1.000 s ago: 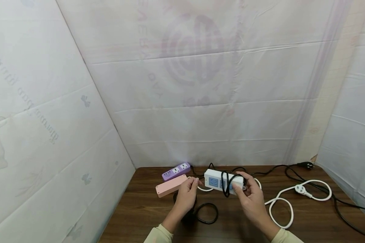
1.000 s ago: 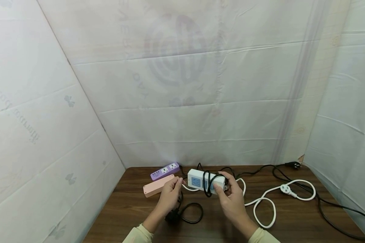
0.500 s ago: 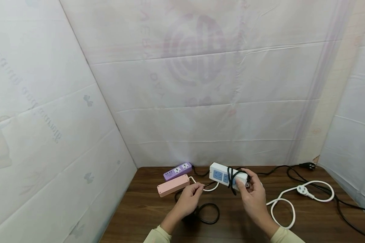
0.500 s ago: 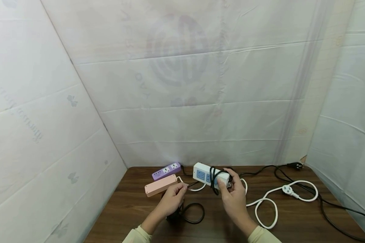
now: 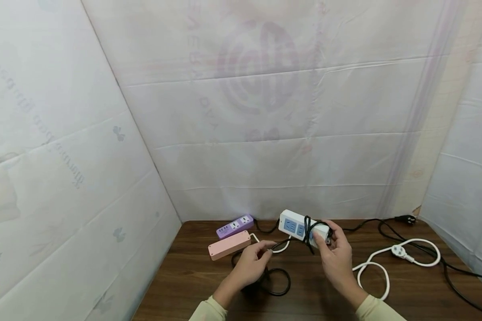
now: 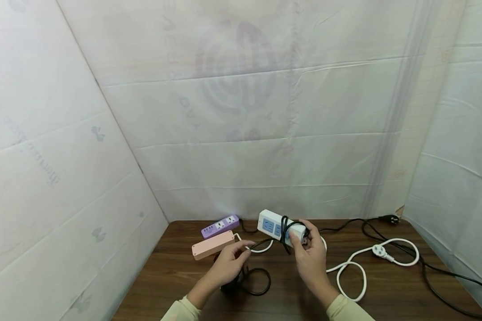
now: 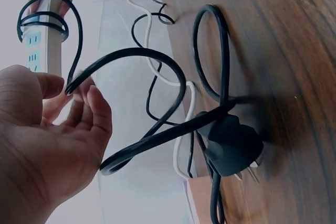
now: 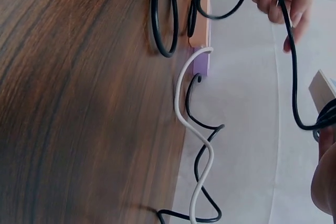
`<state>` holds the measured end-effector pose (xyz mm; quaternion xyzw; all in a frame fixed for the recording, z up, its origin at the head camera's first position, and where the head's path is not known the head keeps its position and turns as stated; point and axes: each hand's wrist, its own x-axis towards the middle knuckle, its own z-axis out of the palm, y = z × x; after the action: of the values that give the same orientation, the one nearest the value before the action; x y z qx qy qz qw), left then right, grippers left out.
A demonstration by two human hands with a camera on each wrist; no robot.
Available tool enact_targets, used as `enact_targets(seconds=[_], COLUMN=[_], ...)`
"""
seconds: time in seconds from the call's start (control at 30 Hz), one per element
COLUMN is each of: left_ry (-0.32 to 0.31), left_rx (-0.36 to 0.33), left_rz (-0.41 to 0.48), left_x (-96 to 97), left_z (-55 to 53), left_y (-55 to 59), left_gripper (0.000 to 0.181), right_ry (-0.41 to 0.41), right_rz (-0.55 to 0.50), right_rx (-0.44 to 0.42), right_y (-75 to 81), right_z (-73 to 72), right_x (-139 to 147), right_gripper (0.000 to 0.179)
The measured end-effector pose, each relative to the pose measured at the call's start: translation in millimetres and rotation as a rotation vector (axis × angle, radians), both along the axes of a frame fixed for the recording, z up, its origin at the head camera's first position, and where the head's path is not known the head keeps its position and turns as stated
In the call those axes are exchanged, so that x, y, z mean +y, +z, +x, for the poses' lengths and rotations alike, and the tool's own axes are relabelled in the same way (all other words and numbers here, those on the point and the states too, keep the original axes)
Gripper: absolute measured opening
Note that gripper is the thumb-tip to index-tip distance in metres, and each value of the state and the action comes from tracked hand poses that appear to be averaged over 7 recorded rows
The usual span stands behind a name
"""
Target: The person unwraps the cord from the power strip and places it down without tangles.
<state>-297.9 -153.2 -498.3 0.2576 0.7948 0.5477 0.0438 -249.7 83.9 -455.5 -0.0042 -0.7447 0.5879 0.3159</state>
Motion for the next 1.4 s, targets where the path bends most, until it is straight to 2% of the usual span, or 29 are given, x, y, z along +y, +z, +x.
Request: enact_targets(seconds=[0.17, 0.27, 0.4, 0.5, 0.57, 0.63, 0.73, 0.83, 0.9, 0.97, 1.1, 1.27, 1.4], left_ry=[0.011, 0.033, 0.133, 0.203, 0.226, 0.235, 0.236, 0.235, 0.228, 0.220, 0.215, 0.248, 0.285], left_rx=[0.021, 0.058, 0.159, 0.288, 0.383, 0.485, 0.597, 0.689, 0.723, 0.715, 0.631, 0.552, 0.530], left_rz=[0.013, 0.003, -0.042, -0.065, -0.066, -0.067, -0.055, -0.053, -0.062, -0.061, -0.010, 0.122, 0.180], left_x=[4.9, 7.7, 13.1, 20.2, 26.0, 32.8, 43.0, 52.8, 59.2, 66.6, 80.7, 93.0, 96.8], left_z=[2.8, 6.0, 11.3, 16.4, 21.7, 26.8, 33.7, 38.1, 41.1, 43.2, 46.6, 47.8, 48.9], left_y=[3.7, 6.5, 8.4, 8.8, 9.3, 9.4, 10.4, 10.8, 9.9, 8.8, 8.4, 8.2, 7.2], left_gripper=[0.031, 0.035, 0.042, 0.046, 0.046, 0.042, 0.032, 0.025, 0.025, 0.026, 0.023, 0.012, 0.011], right_ry=[0.007, 0.016, 0.027, 0.039, 0.045, 0.046, 0.048, 0.053, 0.056, 0.051, 0.050, 0.061, 0.063], right_rz=[-0.016, -0.012, -0.003, -0.003, -0.004, -0.002, -0.002, 0.003, 0.005, 0.005, -0.015, -0.032, -0.038], right_rx=[0.006, 0.006, 0.019, 0.034, 0.038, 0.039, 0.041, 0.053, 0.063, 0.064, 0.055, 0.045, 0.028], right_y=[2.7, 3.5, 4.4, 4.3, 3.8, 3.3, 3.0, 3.4, 3.7, 4.2, 4.4, 3.4, 1.9], right_z=[1.7, 2.2, 2.6, 3.2, 3.4, 3.5, 3.5, 4.0, 4.9, 5.5, 6.0, 6.2, 7.0], right_x=[-5, -8, -10, -11, -11, -12, -13, -15, -16, -16, -17, -18, -18], right_gripper=[0.042, 0.042, 0.042, 0.042, 0.042, 0.042, 0.042, 0.042, 0.042, 0.042, 0.042, 0.043, 0.045])
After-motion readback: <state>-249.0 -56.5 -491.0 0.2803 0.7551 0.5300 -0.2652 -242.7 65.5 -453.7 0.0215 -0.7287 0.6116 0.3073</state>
